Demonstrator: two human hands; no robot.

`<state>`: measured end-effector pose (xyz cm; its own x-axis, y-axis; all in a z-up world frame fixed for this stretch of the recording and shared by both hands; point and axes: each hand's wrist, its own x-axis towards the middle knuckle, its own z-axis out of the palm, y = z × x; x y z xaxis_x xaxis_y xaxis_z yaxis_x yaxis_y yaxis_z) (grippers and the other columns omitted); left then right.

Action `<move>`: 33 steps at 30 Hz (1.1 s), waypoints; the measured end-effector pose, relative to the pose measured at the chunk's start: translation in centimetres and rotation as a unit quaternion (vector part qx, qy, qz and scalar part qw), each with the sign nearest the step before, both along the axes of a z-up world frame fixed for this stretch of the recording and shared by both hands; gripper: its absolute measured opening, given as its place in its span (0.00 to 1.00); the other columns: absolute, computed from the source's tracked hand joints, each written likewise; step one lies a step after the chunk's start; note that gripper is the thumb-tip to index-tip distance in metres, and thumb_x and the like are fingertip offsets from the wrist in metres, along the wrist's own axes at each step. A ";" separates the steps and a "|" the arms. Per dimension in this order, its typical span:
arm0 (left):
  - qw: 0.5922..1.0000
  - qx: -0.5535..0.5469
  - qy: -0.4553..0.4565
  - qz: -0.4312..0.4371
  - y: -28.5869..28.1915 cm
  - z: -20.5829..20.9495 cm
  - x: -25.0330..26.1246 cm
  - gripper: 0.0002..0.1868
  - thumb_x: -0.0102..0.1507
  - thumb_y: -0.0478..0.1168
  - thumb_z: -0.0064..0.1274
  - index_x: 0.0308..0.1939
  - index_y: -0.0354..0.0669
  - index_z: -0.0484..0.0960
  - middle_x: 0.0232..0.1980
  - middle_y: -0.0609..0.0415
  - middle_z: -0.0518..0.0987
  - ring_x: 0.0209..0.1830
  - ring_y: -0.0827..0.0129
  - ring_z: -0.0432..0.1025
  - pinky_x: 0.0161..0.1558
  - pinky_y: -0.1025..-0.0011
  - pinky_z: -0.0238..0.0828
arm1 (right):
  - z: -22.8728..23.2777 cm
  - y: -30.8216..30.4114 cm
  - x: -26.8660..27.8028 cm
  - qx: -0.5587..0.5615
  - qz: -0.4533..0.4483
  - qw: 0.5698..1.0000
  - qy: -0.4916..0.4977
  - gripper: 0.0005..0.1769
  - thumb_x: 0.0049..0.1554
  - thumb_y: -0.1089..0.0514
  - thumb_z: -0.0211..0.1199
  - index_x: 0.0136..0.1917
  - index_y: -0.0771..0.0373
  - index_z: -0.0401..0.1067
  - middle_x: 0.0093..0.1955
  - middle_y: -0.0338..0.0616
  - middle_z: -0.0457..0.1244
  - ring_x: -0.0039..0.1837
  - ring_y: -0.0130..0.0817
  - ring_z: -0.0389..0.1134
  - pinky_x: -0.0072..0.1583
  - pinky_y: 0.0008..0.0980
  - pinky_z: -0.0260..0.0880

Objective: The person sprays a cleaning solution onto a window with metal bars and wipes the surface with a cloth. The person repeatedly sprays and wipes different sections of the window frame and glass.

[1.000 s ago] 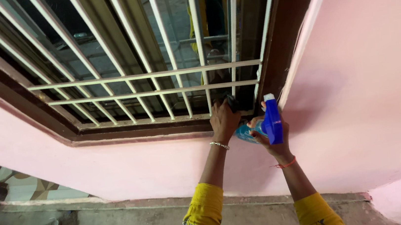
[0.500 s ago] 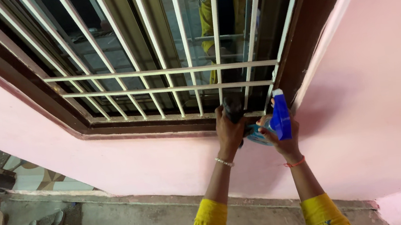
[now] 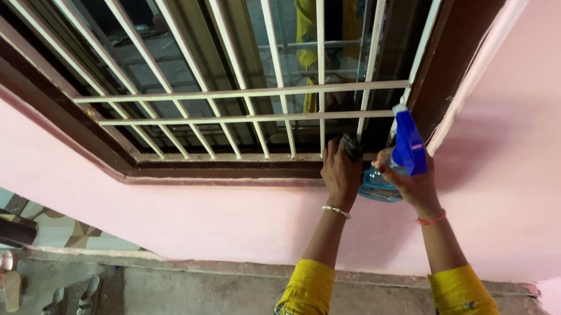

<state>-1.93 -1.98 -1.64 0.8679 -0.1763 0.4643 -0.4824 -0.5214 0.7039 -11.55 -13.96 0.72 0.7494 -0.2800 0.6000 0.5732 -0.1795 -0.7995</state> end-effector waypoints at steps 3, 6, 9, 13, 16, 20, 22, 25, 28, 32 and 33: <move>1.000 0.000 -0.009 0.002 0.0 0.0 0.1 0.21 0.57 0.40 0.63 0.53 0.44 0.79 0.55 0.54 0.76 0.56 0.53 0.71 0.45 0.56 0.76 | 0.8 -0.7 0.3 0.017 -0.005 0.997 0.073 0.20 0.58 0.63 0.72 0.59 0.71 0.68 0.46 0.42 0.69 0.53 0.33 0.73 0.60 0.39 0.76; 1.000 -0.001 -0.023 0.003 0.1 0.1 0.0 0.23 0.57 0.39 0.62 0.55 0.45 0.78 0.56 0.54 0.76 0.57 0.54 0.72 0.46 0.56 0.77 | 2.7 -1.2 0.9 0.006 0.065 0.997 0.048 0.47 0.56 0.61 0.71 0.82 0.62 0.51 0.44 0.38 0.67 0.52 0.30 0.71 0.61 0.39 0.75; 0.999 -0.004 -0.024 -0.028 0.9 0.0 -0.1 0.26 0.55 0.40 0.64 0.57 0.43 0.78 0.57 0.52 0.75 0.57 0.53 0.71 0.47 0.56 0.76 | 4.1 -1.5 0.9 0.025 0.094 0.992 0.077 0.46 0.56 0.60 0.71 0.81 0.63 0.52 0.45 0.38 0.68 0.53 0.31 0.72 0.63 0.42 0.76; 0.995 0.010 -0.080 -0.057 2.5 -2.3 -0.5 0.28 0.53 0.39 0.67 0.58 0.44 0.79 0.64 0.51 0.74 0.60 0.51 0.70 0.49 0.58 0.77 | 4.7 -1.0 0.3 0.034 0.113 0.990 0.074 0.48 0.56 0.58 0.73 0.81 0.63 0.51 0.47 0.39 0.68 0.55 0.31 0.72 0.68 0.43 0.74; 0.994 0.036 -0.081 -0.070 5.4 -5.4 0.3 0.32 0.50 0.36 0.68 0.59 0.45 0.79 0.66 0.52 0.73 0.60 0.53 0.70 0.50 0.62 0.78 | 4.7 -0.3 -0.6 -0.002 0.059 0.994 0.093 0.48 0.54 0.58 0.72 0.80 0.65 0.51 0.48 0.41 0.70 0.57 0.32 0.73 0.66 0.42 0.73; 0.996 -0.035 -0.081 0.014 9.6 -7.4 2.7 0.34 0.50 0.33 0.68 0.61 0.44 0.78 0.64 0.47 0.72 0.59 0.56 0.70 0.45 0.66 0.83 | 4.1 0.4 -1.0 0.017 0.061 0.996 0.058 0.46 0.56 0.59 0.72 0.81 0.66 0.52 0.44 0.40 0.69 0.53 0.31 0.72 0.64 0.40 0.74; 0.996 0.000 -0.044 0.073 11.5 -6.8 3.3 0.28 0.55 0.34 0.66 0.60 0.48 0.80 0.64 0.52 0.74 0.60 0.60 0.73 0.44 0.66 0.84 | 3.8 0.6 -1.0 0.030 0.061 0.997 0.045 0.45 0.57 0.59 0.73 0.80 0.66 0.53 0.43 0.39 0.68 0.51 0.30 0.72 0.63 0.39 0.75; 0.994 0.019 -0.006 0.107 10.5 -5.4 2.9 0.28 0.56 0.41 0.65 0.61 0.47 0.79 0.66 0.52 0.71 0.62 0.58 0.70 0.41 0.66 0.84 | 3.6 0.9 -1.0 0.022 0.042 0.998 0.042 0.44 0.57 0.57 0.74 0.80 0.66 0.55 0.43 0.39 0.68 0.51 0.29 0.72 0.61 0.37 0.76; 0.995 0.016 0.023 0.096 7.4 -4.3 0.6 0.36 0.54 0.56 0.66 0.59 0.40 0.77 0.68 0.46 0.65 0.64 0.51 0.63 0.40 0.59 0.81 | 3.3 1.1 -1.1 -0.005 0.005 0.998 0.055 0.45 0.56 0.56 0.74 0.79 0.65 0.56 0.43 0.39 0.68 0.51 0.29 0.73 0.59 0.35 0.75; 0.998 0.026 -0.004 0.053 3.0 -4.1 -2.5 0.23 0.63 0.56 0.60 0.56 0.48 0.82 0.70 0.49 0.67 0.60 0.53 0.64 0.52 0.57 0.76 | 3.1 1.5 -1.3 -0.023 -0.019 0.999 0.039 0.44 0.57 0.56 0.74 0.79 0.66 0.56 0.44 0.39 0.69 0.52 0.29 0.73 0.61 0.36 0.76; 0.997 0.038 -0.048 0.050 2.1 -4.3 -3.4 0.20 0.63 0.52 0.60 0.57 0.50 0.83 0.70 0.52 0.69 0.59 0.54 0.64 0.54 0.57 0.75 | 3.1 1.6 -1.4 -0.028 -0.022 0.999 0.032 0.43 0.57 0.56 0.73 0.79 0.66 0.56 0.45 0.40 0.69 0.52 0.29 0.73 0.62 0.36 0.76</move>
<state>-5.31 0.10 -5.99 0.8350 -0.1295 0.5348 -0.4890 -0.6203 0.6133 -12.93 -12.37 3.77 0.7746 -0.2805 0.5669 0.5121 -0.2479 -0.8224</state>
